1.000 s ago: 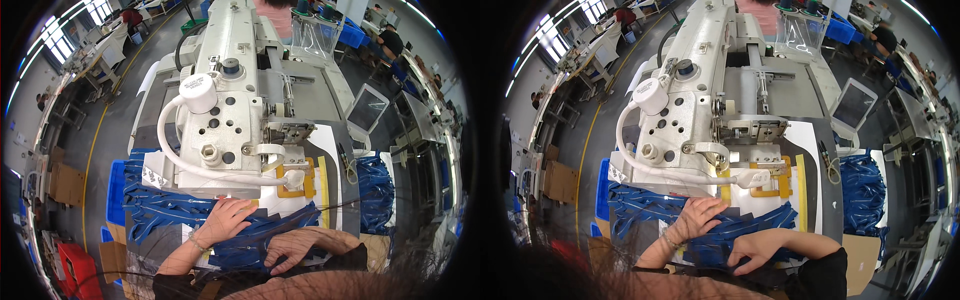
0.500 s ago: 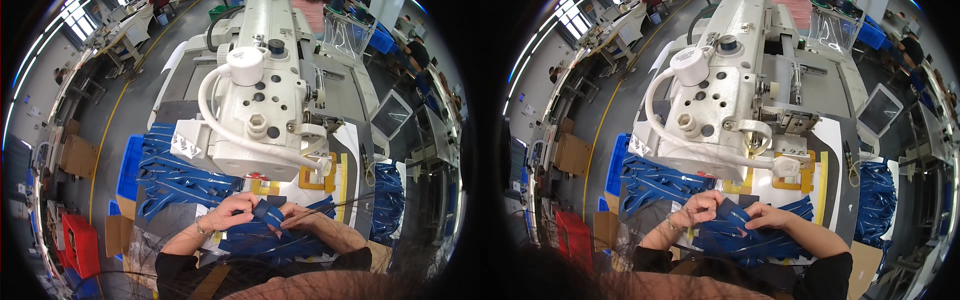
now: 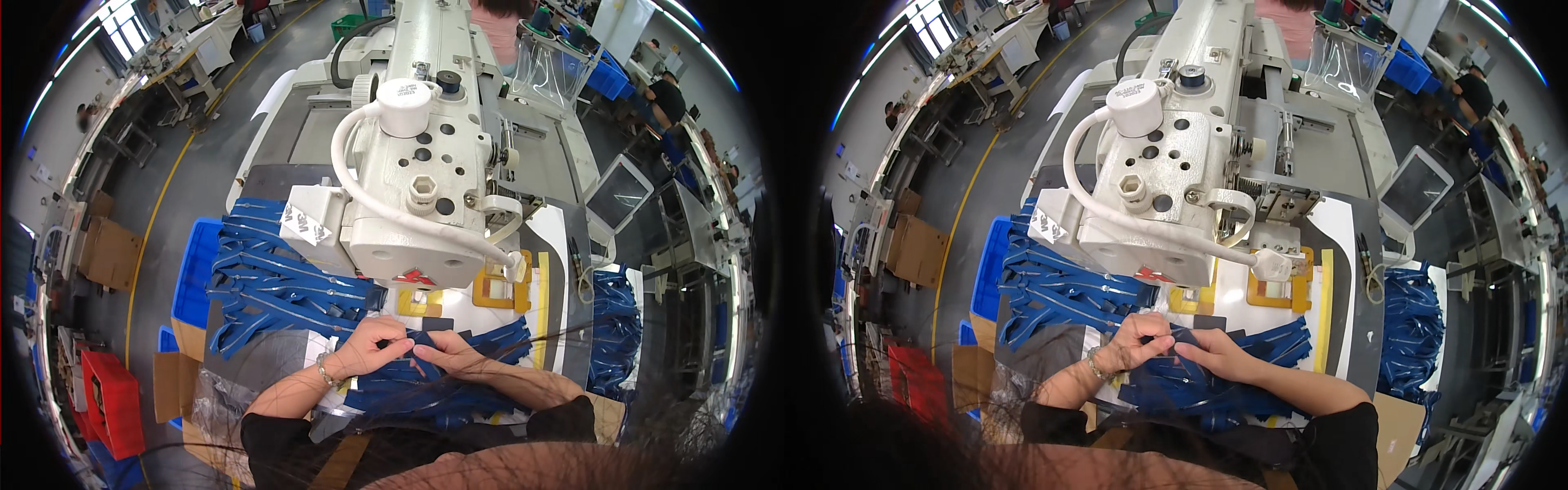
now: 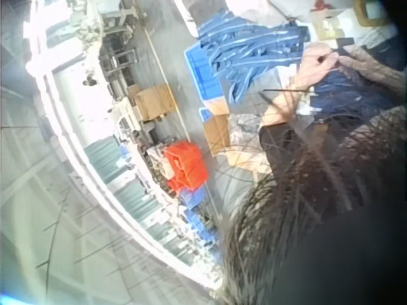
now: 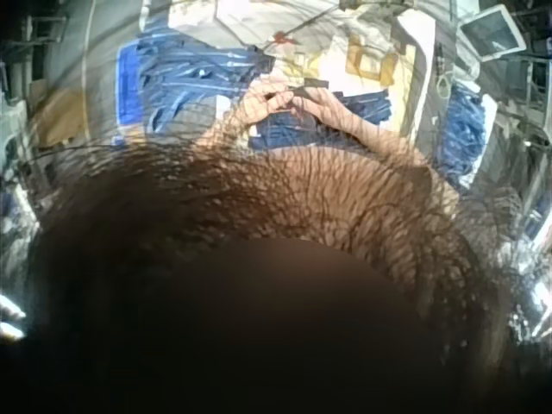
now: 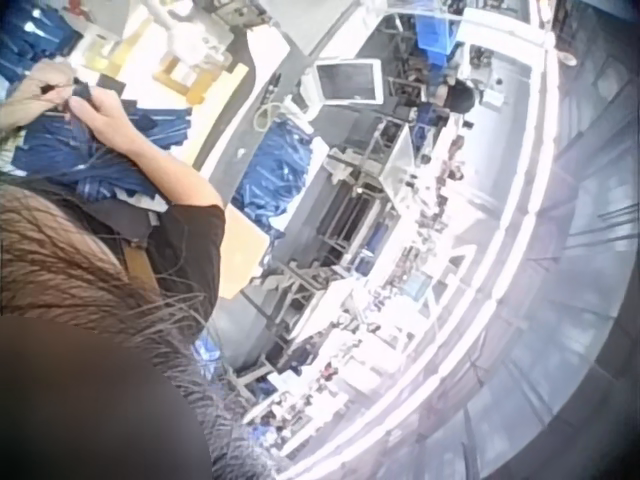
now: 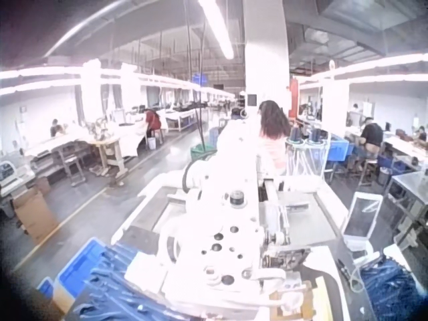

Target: The recorder uses an industrial sewing machine to sew blue straps onto fabric or together.

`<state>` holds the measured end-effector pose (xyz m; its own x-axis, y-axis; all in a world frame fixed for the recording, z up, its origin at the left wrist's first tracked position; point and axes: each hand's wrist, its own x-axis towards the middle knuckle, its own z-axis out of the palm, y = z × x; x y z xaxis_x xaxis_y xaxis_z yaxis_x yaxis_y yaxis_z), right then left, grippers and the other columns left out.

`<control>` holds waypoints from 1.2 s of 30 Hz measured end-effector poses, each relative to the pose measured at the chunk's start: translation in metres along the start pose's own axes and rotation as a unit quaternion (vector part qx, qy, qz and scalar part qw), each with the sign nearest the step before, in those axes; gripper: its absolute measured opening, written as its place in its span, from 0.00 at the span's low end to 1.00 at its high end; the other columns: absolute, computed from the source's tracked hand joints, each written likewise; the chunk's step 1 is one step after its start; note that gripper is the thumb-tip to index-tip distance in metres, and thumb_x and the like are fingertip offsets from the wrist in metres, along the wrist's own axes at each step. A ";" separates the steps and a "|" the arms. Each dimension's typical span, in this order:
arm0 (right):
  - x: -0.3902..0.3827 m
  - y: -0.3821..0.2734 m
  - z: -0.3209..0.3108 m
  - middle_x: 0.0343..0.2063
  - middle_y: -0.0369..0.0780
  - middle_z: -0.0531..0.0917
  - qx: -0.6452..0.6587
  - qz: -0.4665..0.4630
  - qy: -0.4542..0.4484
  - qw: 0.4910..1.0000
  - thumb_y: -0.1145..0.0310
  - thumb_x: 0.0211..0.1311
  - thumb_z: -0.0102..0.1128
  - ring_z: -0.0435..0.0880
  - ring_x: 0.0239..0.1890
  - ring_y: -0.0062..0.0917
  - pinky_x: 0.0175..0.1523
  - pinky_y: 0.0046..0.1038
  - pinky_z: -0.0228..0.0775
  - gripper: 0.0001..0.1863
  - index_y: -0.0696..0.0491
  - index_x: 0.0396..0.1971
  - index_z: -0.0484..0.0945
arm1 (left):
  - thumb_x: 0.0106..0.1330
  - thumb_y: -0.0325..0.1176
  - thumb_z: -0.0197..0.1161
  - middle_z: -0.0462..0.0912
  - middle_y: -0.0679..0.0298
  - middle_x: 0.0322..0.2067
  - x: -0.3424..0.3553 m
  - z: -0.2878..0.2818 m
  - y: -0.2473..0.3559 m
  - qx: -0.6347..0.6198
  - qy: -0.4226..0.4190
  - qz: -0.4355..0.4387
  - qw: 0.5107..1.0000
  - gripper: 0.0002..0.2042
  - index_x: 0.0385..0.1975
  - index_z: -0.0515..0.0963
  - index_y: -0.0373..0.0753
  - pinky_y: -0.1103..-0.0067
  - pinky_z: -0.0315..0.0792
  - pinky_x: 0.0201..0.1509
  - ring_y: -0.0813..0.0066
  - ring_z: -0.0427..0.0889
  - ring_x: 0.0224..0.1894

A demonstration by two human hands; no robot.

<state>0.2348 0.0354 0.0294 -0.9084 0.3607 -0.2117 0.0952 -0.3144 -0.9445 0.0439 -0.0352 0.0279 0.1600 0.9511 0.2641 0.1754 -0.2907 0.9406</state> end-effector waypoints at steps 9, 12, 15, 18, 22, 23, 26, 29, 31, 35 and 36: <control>-0.013 0.003 0.003 0.11 0.35 0.69 -0.185 -0.086 -0.112 0.973 0.61 0.67 0.54 0.64 0.16 0.14 0.23 0.22 0.60 0.21 0.59 0.17 0.71 | 0.53 0.23 0.59 0.58 0.64 0.13 -0.002 0.005 -0.006 0.070 -0.012 0.143 0.987 0.17 0.10 0.57 0.40 0.74 0.57 0.28 0.64 0.62 0.17; -0.025 0.014 0.007 0.10 0.42 0.59 -0.222 -0.166 -0.144 0.950 0.61 0.66 0.55 0.54 0.15 0.25 0.22 0.30 0.53 0.25 0.60 0.13 0.62 | 0.52 0.23 0.60 0.58 0.65 0.14 0.001 0.008 0.006 0.108 -0.059 0.196 0.973 0.16 0.11 0.59 0.41 0.74 0.58 0.29 0.66 0.63 0.18; -0.027 -0.010 0.009 0.10 0.45 0.60 -0.223 -0.137 -0.216 0.940 0.62 0.65 0.55 0.57 0.13 0.35 0.22 0.33 0.52 0.27 0.61 0.12 0.58 | 0.51 0.25 0.62 0.60 0.66 0.15 -0.006 0.009 0.008 0.118 -0.101 0.221 0.963 0.14 0.13 0.61 0.42 0.74 0.59 0.30 0.67 0.63 0.19; -0.025 -0.017 0.005 0.11 0.44 0.65 -0.273 -0.157 -0.216 0.924 0.62 0.64 0.56 0.64 0.13 0.34 0.23 0.32 0.55 0.24 0.61 0.13 0.63 | 0.52 0.34 0.62 0.69 0.66 0.17 -0.005 0.007 0.011 0.166 -0.113 0.216 0.956 0.13 0.12 0.65 0.42 0.72 0.64 0.37 0.67 0.72 0.23; -0.018 -0.009 -0.003 0.21 0.40 0.73 -0.164 -0.098 -0.210 0.959 0.59 0.61 0.60 0.73 0.28 0.32 0.34 0.33 0.63 0.14 0.55 0.28 0.79 | 0.51 0.29 0.66 0.65 0.69 0.16 -0.005 -0.009 0.009 0.191 -0.063 0.224 0.954 0.12 0.14 0.68 0.44 0.76 0.62 0.32 0.71 0.68 0.20; -0.013 -0.007 -0.008 0.21 0.40 0.73 -0.164 -0.099 -0.208 0.959 0.59 0.61 0.60 0.73 0.28 0.32 0.34 0.33 0.63 0.14 0.55 0.28 0.79 | 0.51 0.30 0.67 0.66 0.69 0.16 -0.005 -0.011 0.010 0.216 -0.057 0.219 0.950 0.12 0.14 0.69 0.45 0.76 0.62 0.33 0.71 0.68 0.20; 0.003 -0.015 -0.029 0.26 0.39 0.77 -0.276 -0.304 -0.081 0.908 0.66 0.57 0.62 0.76 0.30 0.31 0.36 0.31 0.65 0.10 0.56 0.35 0.80 | 0.52 0.34 0.68 0.64 0.70 0.15 -0.005 -0.008 0.011 0.240 -0.060 0.244 0.938 0.15 0.12 0.67 0.46 0.77 0.62 0.32 0.73 0.67 0.19; 0.009 -0.013 -0.038 0.31 0.37 0.76 -0.566 -0.259 0.055 0.781 0.66 0.53 0.63 0.76 0.35 0.30 0.40 0.32 0.63 0.16 0.52 0.43 0.78 | 0.54 0.37 0.68 0.64 0.70 0.15 -0.009 -0.003 0.014 0.265 -0.099 0.241 0.928 0.16 0.12 0.67 0.47 0.79 0.62 0.32 0.74 0.68 0.20; 0.014 -0.005 -0.036 0.32 0.37 0.75 -0.592 -0.208 0.093 0.773 0.67 0.51 0.63 0.75 0.34 0.29 0.41 0.29 0.61 0.22 0.50 0.49 0.75 | 0.54 0.39 0.67 0.64 0.70 0.15 -0.011 0.001 0.014 0.283 -0.127 0.235 0.921 0.16 0.12 0.67 0.47 0.80 0.62 0.32 0.75 0.68 0.21; 0.017 0.000 -0.037 0.31 0.38 0.74 -0.593 -0.224 0.136 0.761 0.67 0.52 0.63 0.74 0.33 0.29 0.41 0.30 0.60 0.23 0.51 0.50 0.73 | 0.55 0.42 0.67 0.66 0.70 0.16 -0.011 0.004 0.013 0.286 -0.148 0.214 0.922 0.16 0.13 0.69 0.46 0.80 0.64 0.34 0.75 0.69 0.23; 0.018 0.004 -0.040 0.30 0.38 0.74 -0.577 -0.236 0.152 0.767 0.67 0.52 0.63 0.74 0.32 0.30 0.41 0.30 0.60 0.23 0.53 0.50 0.73 | 0.55 0.42 0.67 0.66 0.70 0.17 -0.010 0.004 0.013 0.299 -0.158 0.207 0.918 0.15 0.14 0.69 0.46 0.80 0.64 0.35 0.75 0.69 0.23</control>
<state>0.2353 0.0753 0.0117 -0.8325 0.4387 0.3383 0.2412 0.8368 -0.4915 0.0487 -0.0486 0.0369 0.5907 0.6959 0.4083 0.5231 -0.7156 0.4628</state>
